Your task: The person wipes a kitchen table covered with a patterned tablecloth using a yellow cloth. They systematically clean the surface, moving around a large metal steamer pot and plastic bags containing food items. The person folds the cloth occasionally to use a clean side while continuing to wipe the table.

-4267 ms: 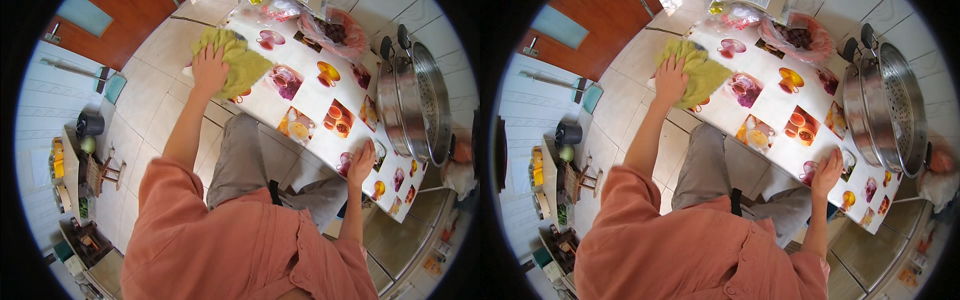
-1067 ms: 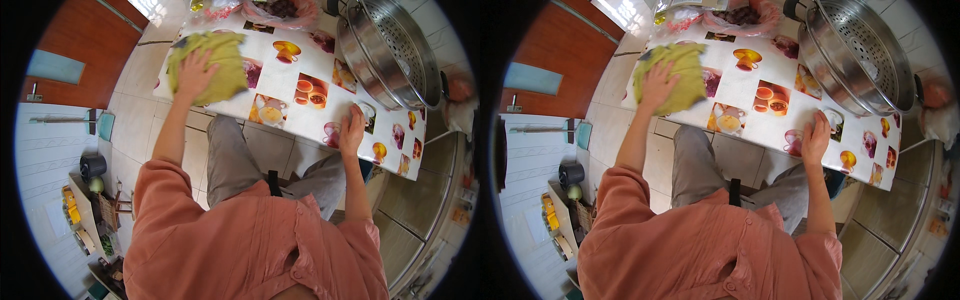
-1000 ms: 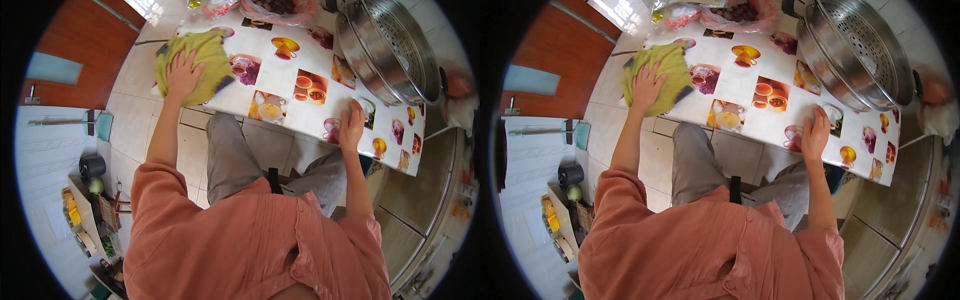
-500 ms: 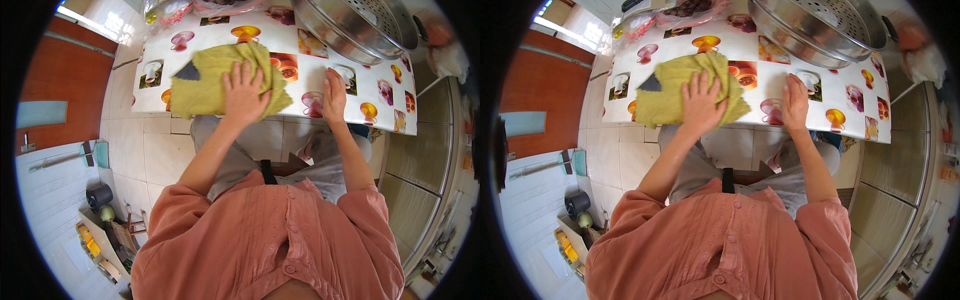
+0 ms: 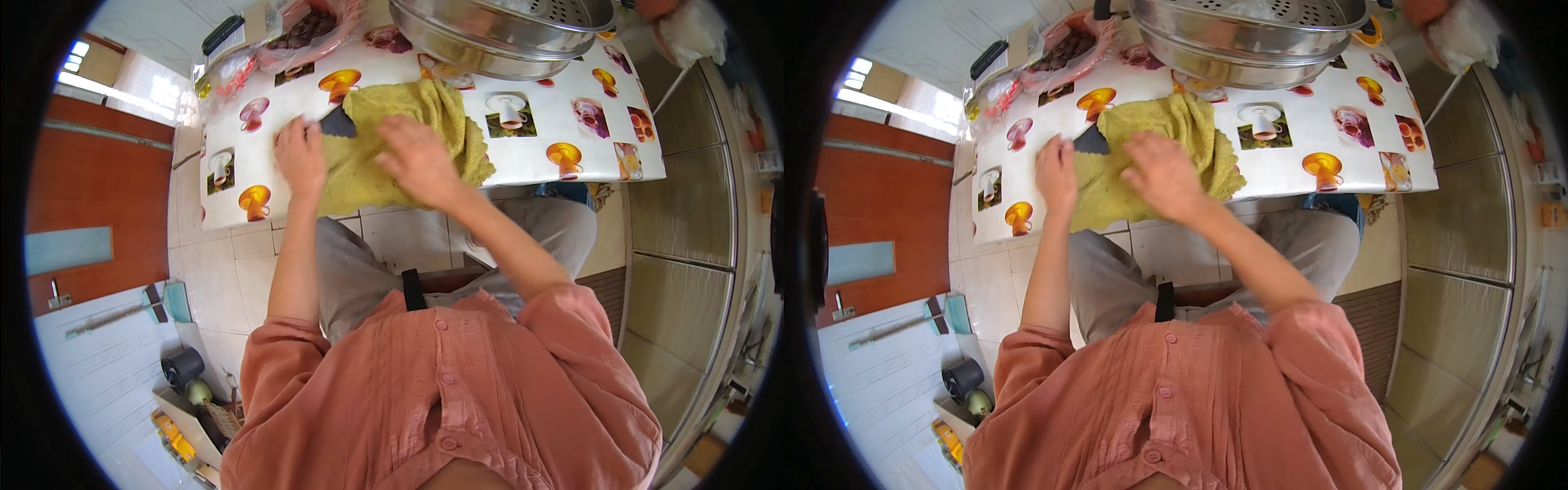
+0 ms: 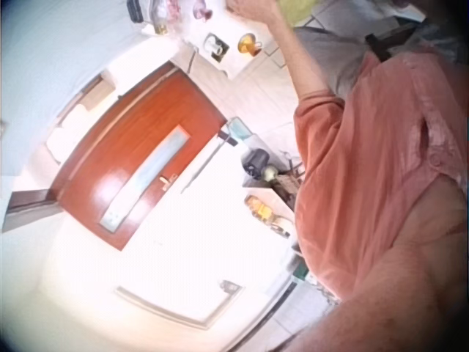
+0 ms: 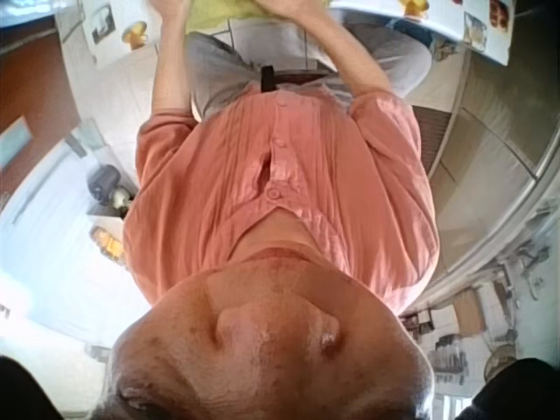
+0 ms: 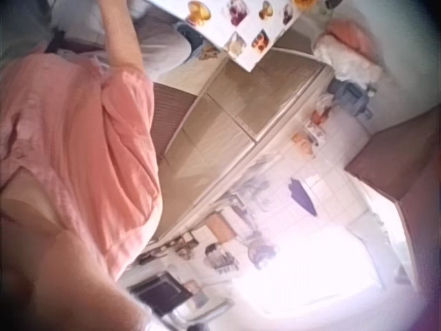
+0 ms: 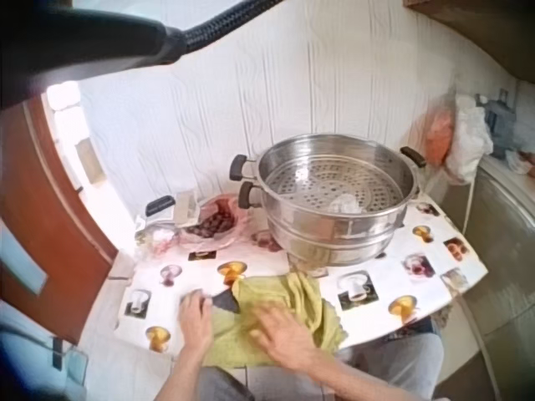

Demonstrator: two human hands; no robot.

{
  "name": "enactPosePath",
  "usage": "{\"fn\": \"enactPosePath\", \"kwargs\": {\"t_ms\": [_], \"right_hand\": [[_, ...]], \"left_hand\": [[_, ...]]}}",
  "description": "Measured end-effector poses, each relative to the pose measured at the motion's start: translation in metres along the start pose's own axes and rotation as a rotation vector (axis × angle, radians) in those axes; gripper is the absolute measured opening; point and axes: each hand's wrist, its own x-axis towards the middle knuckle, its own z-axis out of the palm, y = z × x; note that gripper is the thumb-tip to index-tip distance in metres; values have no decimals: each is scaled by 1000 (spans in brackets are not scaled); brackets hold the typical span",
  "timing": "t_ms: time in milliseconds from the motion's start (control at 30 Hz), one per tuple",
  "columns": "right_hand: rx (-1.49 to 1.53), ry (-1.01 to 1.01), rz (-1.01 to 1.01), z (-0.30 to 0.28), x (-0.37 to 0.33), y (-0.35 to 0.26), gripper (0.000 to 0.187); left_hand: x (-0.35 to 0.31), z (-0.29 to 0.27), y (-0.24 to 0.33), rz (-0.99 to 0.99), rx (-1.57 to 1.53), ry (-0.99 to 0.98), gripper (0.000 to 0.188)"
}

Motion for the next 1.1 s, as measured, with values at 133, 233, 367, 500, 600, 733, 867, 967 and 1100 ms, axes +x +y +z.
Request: {"fn": "enactPosePath", "kwargs": {"t_ms": [133, 233, 367, 500, 600, 733, 867, 967, 1100], "right_hand": [[-283, -216, -20, 15, 6, 17, 59], [-379, -203, 69, -10, 8, 66, 58], [-430, -95, 145, -79, -13, 139, 53], [-480, -20, 182, -117, -38, 177, 51], [-603, 16, 280, -107, -46, 166, 47], [-490, -83, 147, -117, -59, 154, 48], [-489, -71, 310, -172, -80, 215, 46], [-632, 103, 489, -205, -92, 279, 45], [-746, 119, 527, -200, -57, 315, 42]], "left_hand": [[-8, -12, -24, -49, -157, -72, 36], [-8, 2, -37, -105, 4, -94, 43], [-6, -4, -50, -118, -27, -242, 52], [-16, -1, -24, -27, 174, -219, 62], [-16, -2, -20, -25, 222, -198, 61], [-18, 0, -25, 26, 288, -176, 58], [-17, -2, -25, 58, 304, -184, 57], [-16, 0, -17, 72, 327, -178, 56], [-14, 2, -12, 109, 313, -181, 56]]}}
